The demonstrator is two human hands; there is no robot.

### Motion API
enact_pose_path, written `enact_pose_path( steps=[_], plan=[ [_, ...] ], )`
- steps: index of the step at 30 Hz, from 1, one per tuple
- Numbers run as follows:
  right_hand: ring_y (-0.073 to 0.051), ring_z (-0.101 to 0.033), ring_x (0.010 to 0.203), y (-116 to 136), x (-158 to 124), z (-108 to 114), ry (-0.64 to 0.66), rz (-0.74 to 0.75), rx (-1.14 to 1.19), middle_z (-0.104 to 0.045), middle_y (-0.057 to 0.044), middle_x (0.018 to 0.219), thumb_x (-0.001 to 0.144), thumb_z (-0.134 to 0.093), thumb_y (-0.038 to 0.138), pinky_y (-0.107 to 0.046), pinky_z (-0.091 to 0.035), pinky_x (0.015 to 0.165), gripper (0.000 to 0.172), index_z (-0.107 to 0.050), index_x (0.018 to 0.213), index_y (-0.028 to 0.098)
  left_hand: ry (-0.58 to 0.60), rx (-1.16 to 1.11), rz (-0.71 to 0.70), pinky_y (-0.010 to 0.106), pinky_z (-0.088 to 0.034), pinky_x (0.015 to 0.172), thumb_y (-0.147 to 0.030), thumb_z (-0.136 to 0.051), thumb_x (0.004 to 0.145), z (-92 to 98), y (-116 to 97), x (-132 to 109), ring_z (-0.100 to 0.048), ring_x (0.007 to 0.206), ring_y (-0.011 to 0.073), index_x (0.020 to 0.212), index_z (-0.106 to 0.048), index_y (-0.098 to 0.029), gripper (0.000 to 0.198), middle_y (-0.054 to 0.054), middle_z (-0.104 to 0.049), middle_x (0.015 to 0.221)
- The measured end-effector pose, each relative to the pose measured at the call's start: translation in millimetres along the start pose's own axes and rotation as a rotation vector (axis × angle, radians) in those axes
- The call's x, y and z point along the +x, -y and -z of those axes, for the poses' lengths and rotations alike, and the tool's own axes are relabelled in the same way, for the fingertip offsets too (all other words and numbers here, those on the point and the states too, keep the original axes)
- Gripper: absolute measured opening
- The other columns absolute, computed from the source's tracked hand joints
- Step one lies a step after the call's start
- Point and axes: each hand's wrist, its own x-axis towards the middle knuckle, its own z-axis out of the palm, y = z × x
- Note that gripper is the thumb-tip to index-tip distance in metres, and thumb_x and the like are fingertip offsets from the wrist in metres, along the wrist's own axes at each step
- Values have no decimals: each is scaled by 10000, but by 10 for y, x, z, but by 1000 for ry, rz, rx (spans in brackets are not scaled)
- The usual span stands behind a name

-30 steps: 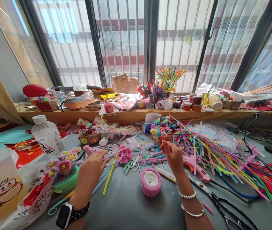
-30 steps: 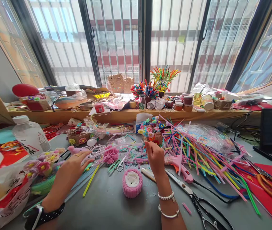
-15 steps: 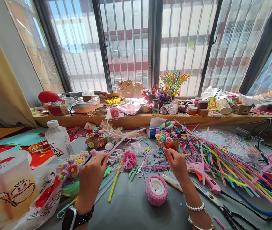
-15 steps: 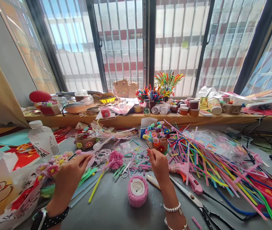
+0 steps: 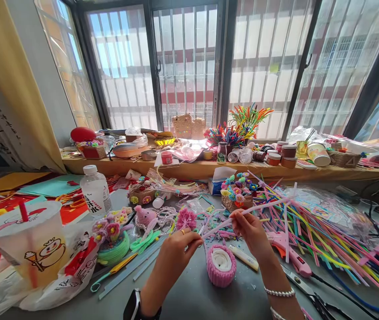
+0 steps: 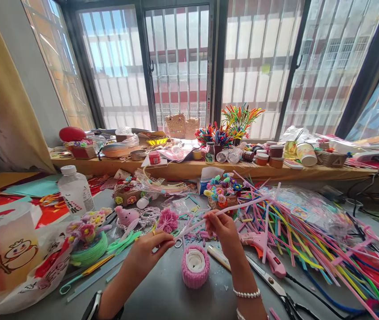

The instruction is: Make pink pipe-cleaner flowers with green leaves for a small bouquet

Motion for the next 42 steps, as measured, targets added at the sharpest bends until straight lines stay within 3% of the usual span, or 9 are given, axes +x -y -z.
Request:
enact_pose_path(
  steps=[12, 16, 18, 24, 27, 30, 34, 37, 42],
  plan=[
    [-40, -469, 452, 37, 66, 90, -232, 108, 382, -545, 33, 513, 642, -649, 361, -132, -375, 402, 214, -636, 674, 150, -159, -285, 145, 200, -446, 566, -310, -551, 706, 261, 103, 8, -570, 587, 126, 695, -649, -198, 149, 2, -637, 647],
    [-89, -571, 663, 86, 69, 86, -227, 139, 571, -613, 23, 707, 619, -662, 378, -228, -494, 633, 211, -607, 630, 175, -230, -640, 319, 202, -473, 572, -332, -592, 660, 221, 113, 158, -578, 601, 126, 701, -659, -183, 169, 5, -641, 659],
    [-72, -563, 625, 108, 66, 97, -168, 162, 643, -588, 54, 632, 633, -658, 362, -286, -483, 758, 192, -586, 622, 184, -272, -777, 385, 220, -484, 590, -333, -624, 621, 185, 89, 280, -583, 612, 132, 689, -658, -175, 175, 4, -640, 650],
    [-18, -443, 431, 188, 52, 238, -108, 254, 845, -415, 108, 449, 676, -641, 282, -156, -508, 661, 133, -551, 661, 185, -207, -1126, 303, 261, -486, 686, -278, -604, 660, -41, -103, 585, -595, 730, 137, 1024, -539, -186, 381, 19, -643, 781],
    [-26, -476, 487, 260, 26, 334, -112, 292, 1073, -410, 98, 480, 692, -625, 206, -111, -508, 615, 96, -534, 667, 188, 9, -914, 191, 288, -477, 715, -257, -520, 730, -293, -150, 712, -585, 838, 172, 1062, -498, -163, 346, 75, -627, 912],
    [-35, -463, 480, 318, -3, 395, -25, 286, 1246, -383, 88, 482, 744, -546, 131, -109, -512, 586, 107, -520, 661, 192, 80, -135, 283, 270, -430, 764, -150, -439, 767, -608, -95, 854, -555, 919, 165, 1096, -471, -154, 331, 100, -585, 1029],
    [-43, -447, 463, 336, -17, 406, 78, 287, 1332, -366, 86, 474, 758, -495, 93, -126, -514, 579, 150, -512, 654, 200, 162, 52, 358, 294, -402, 718, -82, -493, 699, -914, 60, 992, -570, 882, 221, 883, -579, -107, 205, 148, -620, 900],
    [-46, -451, 468, 343, -26, 381, 63, 289, 1323, -388, 84, 470, 753, -473, 68, -118, -507, 568, 174, -513, 655, 206, 177, 107, 355, 273, -392, 642, -120, -452, 732, -911, 115, 1004, -594, 772, 203, 723, -604, -132, 152, 116, -642, 780],
    [-32, -463, 460, 385, -54, 330, -35, 303, 1272, -424, 91, 461, 739, -486, 52, -73, -483, 557, 185, -512, 657, 216, 108, 113, 277, 265, -376, 632, -203, -414, 772, -557, 53, 897, -585, 744, 190, 739, -606, -137, 206, 109, -652, 787]
  ],
)
